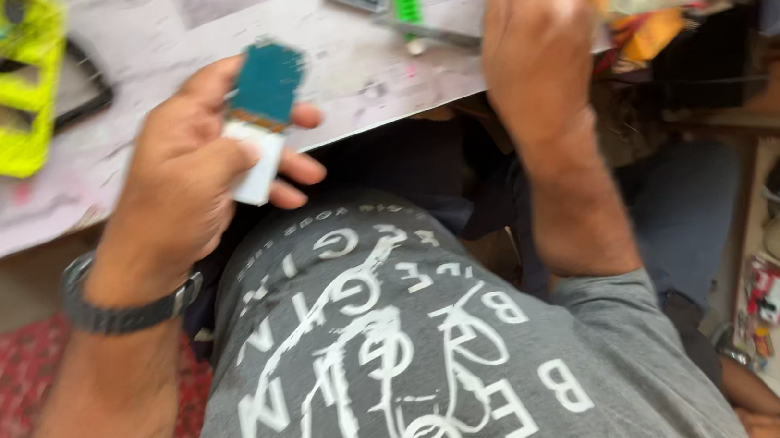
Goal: The person uses tweezers to scrape residue from a small green circuit board, then sprays it with a liquid and scrubs it with a toothbrush. They continue to scrape and clean the board with a green pen-like tool.
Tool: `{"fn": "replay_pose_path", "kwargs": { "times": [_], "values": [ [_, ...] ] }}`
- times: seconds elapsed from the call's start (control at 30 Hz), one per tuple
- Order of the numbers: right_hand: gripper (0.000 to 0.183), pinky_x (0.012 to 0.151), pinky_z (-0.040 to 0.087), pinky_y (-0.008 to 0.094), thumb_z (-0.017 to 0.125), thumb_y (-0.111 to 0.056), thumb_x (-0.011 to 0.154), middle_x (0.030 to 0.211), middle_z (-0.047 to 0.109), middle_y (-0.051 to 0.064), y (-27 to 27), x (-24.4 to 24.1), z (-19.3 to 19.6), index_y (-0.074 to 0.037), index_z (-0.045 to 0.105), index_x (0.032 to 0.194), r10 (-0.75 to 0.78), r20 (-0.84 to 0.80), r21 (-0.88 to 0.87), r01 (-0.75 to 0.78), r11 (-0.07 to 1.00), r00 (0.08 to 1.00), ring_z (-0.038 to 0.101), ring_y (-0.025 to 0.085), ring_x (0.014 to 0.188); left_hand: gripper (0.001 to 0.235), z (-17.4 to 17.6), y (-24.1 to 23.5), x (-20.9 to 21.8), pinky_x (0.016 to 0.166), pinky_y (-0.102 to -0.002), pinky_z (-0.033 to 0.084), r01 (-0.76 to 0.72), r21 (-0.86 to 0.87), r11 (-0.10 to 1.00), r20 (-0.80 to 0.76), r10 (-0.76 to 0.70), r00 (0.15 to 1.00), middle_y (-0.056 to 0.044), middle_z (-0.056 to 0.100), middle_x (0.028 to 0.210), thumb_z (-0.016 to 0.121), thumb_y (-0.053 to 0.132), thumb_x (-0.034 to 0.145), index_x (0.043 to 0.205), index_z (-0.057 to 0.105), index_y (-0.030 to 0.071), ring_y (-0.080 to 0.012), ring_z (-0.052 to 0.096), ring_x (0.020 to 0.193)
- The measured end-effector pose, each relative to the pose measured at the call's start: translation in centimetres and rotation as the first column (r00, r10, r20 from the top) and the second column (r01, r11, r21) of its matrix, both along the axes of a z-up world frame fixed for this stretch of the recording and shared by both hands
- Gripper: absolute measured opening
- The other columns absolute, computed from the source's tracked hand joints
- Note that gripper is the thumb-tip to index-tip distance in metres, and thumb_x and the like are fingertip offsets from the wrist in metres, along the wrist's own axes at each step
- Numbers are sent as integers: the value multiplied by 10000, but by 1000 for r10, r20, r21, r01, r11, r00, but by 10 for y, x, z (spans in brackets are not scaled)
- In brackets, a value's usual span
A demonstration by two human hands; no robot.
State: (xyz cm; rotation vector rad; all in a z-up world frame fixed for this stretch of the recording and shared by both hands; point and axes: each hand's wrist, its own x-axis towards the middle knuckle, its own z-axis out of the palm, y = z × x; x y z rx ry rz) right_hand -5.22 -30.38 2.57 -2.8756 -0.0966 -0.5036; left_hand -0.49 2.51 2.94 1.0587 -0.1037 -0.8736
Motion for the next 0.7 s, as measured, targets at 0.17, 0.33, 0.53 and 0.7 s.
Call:
{"fn": "replay_pose_path", "kwargs": {
  "times": [0.17, 0.33, 0.53, 0.7],
  "values": [
    [301, 847, 492, 511, 762, -26, 877, 1096, 656, 195, 3, 13, -23, 30, 635, 1144, -34, 57, -309, 50, 950, 998, 628, 397, 993, 644, -13, 14, -7, 710, -362, 651, -9, -117, 993, -67, 2, 998, -235, 655, 1270, 478, -44, 934, 1565, 356, -19, -264, 732, 892],
    [271, 880, 487, 491, 659, 24, 922, 1092, 587, 143, 27, -4, 27, 6, 628, 1191, -49, 4, 72, 49, 996, 999, 590, 333, 1026, 649, -19, 16, -11, 737, -406, 671, -36, -236, 971, -173, -6, 985, -256, 658, 1225, 449, -31, 941, 1583, 357, -20, -273, 725, 909],
    [199, 752, 526, 411, 757, 29, 1019, 1012, 642, 121, 67, -34, 58, -39, 629, 1154, 340, -82, 221, -315, 923, 937, 642, 275, 889, 666, -13, 15, -17, 755, -411, 680, -63, -293, 954, -255, -15, 967, -221, 614, 1216, 426, -15, 949, 1603, 300, 5, -269, 717, 944],
    [529, 589, 511, 405, 770, -9, 972, 924, 617, 104, 94, -37, 35, -65, 569, 1458, 479, -209, 222, -436, 873, 853, 618, 252, 708, 653, -12, 13, -23, 762, -388, 680, -65, -234, 970, -169, 25, 985, -197, 603, 1310, 415, -21, 954, 1594, 290, 17, -246, 716, 935]
  ]
}}
